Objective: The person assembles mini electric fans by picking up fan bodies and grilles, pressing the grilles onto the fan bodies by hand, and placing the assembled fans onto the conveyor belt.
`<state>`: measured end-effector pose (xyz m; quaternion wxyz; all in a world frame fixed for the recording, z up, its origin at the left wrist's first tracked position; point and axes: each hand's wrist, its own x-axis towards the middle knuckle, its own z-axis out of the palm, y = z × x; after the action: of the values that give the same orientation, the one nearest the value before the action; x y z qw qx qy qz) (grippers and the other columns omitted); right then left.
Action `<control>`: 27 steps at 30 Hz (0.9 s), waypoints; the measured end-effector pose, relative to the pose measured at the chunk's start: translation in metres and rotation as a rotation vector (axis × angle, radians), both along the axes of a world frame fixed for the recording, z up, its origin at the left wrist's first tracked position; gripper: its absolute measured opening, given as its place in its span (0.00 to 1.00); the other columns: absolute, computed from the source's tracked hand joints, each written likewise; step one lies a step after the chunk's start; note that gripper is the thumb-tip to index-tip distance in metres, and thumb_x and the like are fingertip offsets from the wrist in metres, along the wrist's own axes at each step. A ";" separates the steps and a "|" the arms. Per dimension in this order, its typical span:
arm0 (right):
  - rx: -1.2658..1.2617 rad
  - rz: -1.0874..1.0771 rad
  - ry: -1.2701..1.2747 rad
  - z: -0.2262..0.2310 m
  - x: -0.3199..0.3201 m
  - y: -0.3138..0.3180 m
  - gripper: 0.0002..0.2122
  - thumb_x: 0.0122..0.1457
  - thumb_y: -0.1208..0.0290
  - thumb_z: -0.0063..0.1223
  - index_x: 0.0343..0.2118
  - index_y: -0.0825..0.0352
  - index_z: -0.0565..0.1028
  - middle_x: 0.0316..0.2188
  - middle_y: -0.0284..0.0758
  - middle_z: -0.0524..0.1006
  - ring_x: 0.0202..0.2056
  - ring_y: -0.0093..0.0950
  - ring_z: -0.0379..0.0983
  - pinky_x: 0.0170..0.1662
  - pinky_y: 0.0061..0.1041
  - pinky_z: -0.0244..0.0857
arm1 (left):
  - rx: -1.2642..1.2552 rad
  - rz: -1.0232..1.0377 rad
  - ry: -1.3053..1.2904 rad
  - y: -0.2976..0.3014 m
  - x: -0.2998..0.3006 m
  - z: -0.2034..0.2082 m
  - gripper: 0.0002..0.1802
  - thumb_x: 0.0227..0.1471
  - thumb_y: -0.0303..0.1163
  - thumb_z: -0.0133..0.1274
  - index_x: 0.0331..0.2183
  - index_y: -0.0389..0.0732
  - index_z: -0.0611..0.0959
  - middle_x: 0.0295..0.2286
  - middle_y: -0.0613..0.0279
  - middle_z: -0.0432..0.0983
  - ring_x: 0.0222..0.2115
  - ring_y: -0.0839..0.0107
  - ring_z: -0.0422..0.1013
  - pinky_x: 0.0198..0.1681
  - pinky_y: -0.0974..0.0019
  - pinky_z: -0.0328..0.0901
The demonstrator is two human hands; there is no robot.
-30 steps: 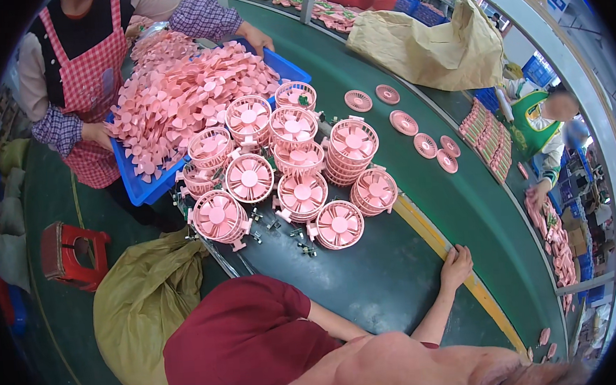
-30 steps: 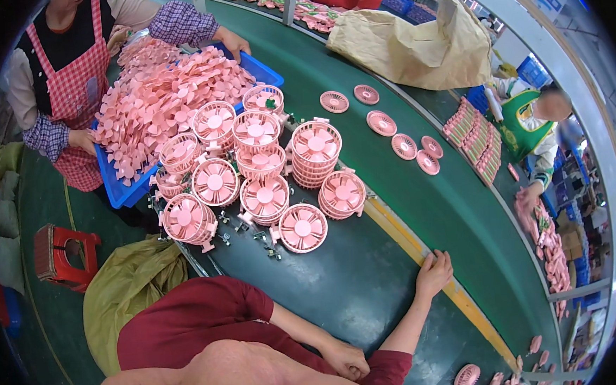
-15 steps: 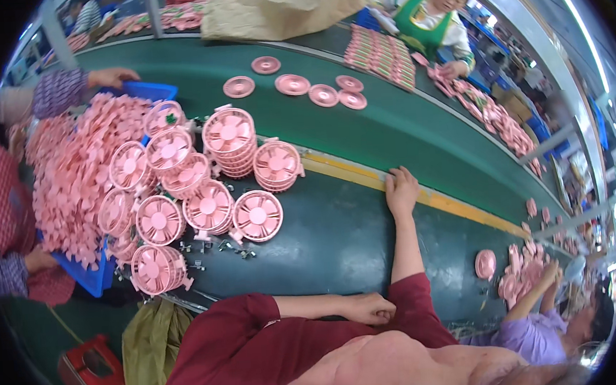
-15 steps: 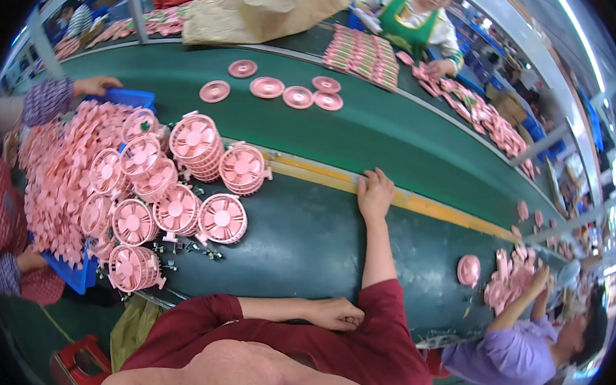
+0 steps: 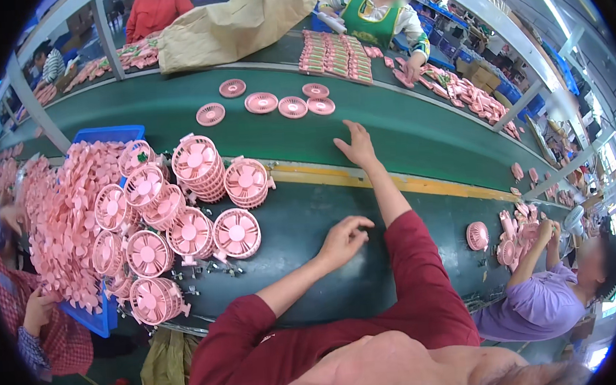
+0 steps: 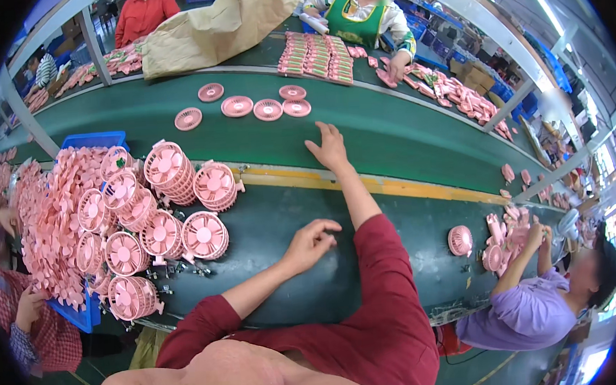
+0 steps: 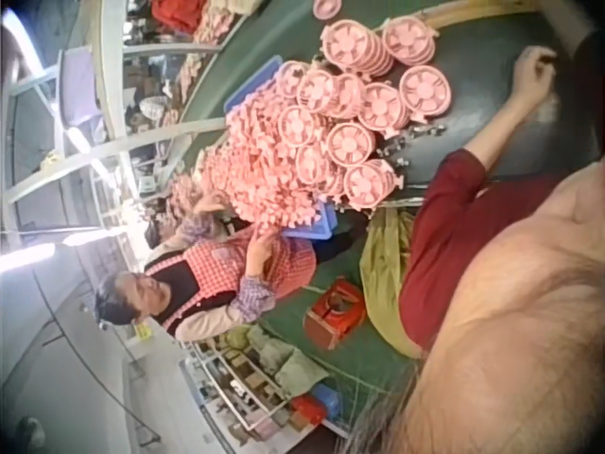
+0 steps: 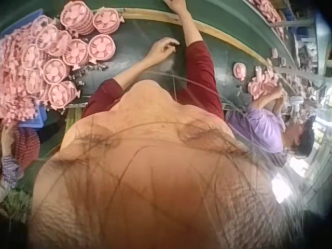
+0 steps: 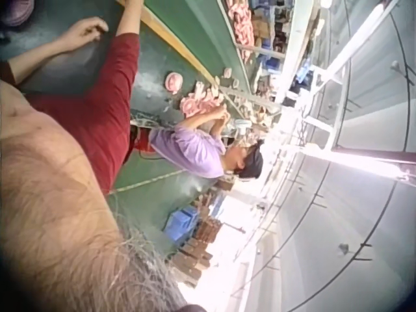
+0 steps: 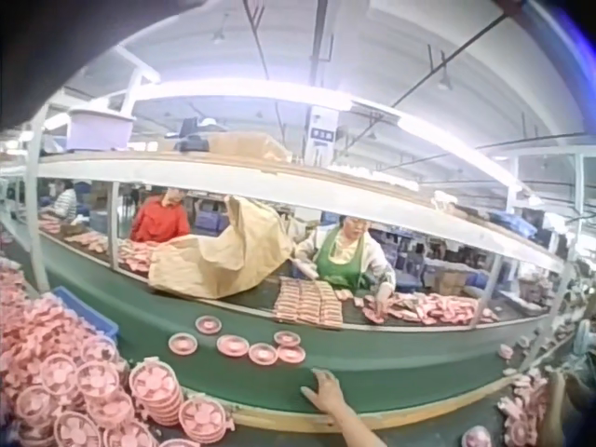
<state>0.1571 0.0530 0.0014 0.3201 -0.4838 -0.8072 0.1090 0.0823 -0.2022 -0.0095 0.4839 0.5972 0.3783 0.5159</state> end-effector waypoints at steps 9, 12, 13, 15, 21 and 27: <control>-0.148 -0.052 -0.234 0.014 -0.066 0.152 0.36 0.47 0.42 0.58 0.59 0.53 0.66 0.58 0.46 0.64 0.57 0.52 0.60 0.57 0.52 0.56 | 0.134 0.170 -0.080 0.019 0.001 -0.006 0.13 0.51 0.17 0.46 0.39 0.35 0.79 0.47 0.52 0.69 0.36 0.65 0.77 0.33 0.69 0.72; -0.148 -0.188 -0.251 -0.011 -0.115 0.122 0.32 0.47 0.43 0.59 0.55 0.49 0.69 0.56 0.34 0.68 0.56 0.46 0.62 0.55 0.55 0.55 | 0.067 0.244 -0.085 0.017 -0.013 -0.016 0.09 0.51 0.18 0.48 0.37 0.34 0.78 0.45 0.51 0.70 0.35 0.64 0.76 0.33 0.67 0.72; -0.054 -0.195 -0.292 -0.017 -0.117 0.119 0.31 0.47 0.43 0.58 0.54 0.49 0.69 0.55 0.34 0.69 0.56 0.45 0.63 0.54 0.54 0.55 | 0.062 0.248 -0.092 0.019 -0.014 -0.018 0.09 0.51 0.18 0.48 0.37 0.34 0.78 0.45 0.51 0.70 0.35 0.64 0.76 0.33 0.67 0.72; 0.026 -0.217 -0.311 -0.019 -0.109 0.118 0.26 0.49 0.48 0.60 0.51 0.50 0.71 0.54 0.34 0.69 0.55 0.40 0.65 0.52 0.52 0.59 | 0.103 0.262 -0.003 0.019 -0.009 -0.020 0.08 0.52 0.18 0.49 0.36 0.34 0.77 0.45 0.51 0.70 0.34 0.64 0.76 0.33 0.68 0.72; 0.034 0.008 -0.198 -0.012 -0.076 0.088 0.16 0.47 0.63 0.59 0.41 0.57 0.73 0.45 0.35 0.74 0.46 0.38 0.72 0.45 0.43 0.66 | 0.111 0.209 -0.101 0.022 -0.012 -0.008 0.09 0.51 0.17 0.49 0.36 0.35 0.78 0.43 0.52 0.71 0.33 0.63 0.76 0.33 0.67 0.72; -0.342 0.548 0.000 0.018 -0.047 0.000 0.17 0.46 0.72 0.59 0.42 0.65 0.74 0.42 0.41 0.74 0.43 0.35 0.74 0.48 0.30 0.67 | 0.143 0.167 -0.043 0.019 -0.011 -0.014 0.08 0.52 0.19 0.48 0.36 0.36 0.78 0.38 0.55 0.75 0.31 0.65 0.76 0.34 0.66 0.72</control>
<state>0.1101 0.0528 0.0190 0.1929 -0.2950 -0.8775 0.3253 0.0716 -0.1829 -0.0232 0.4032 0.5855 0.3785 0.5927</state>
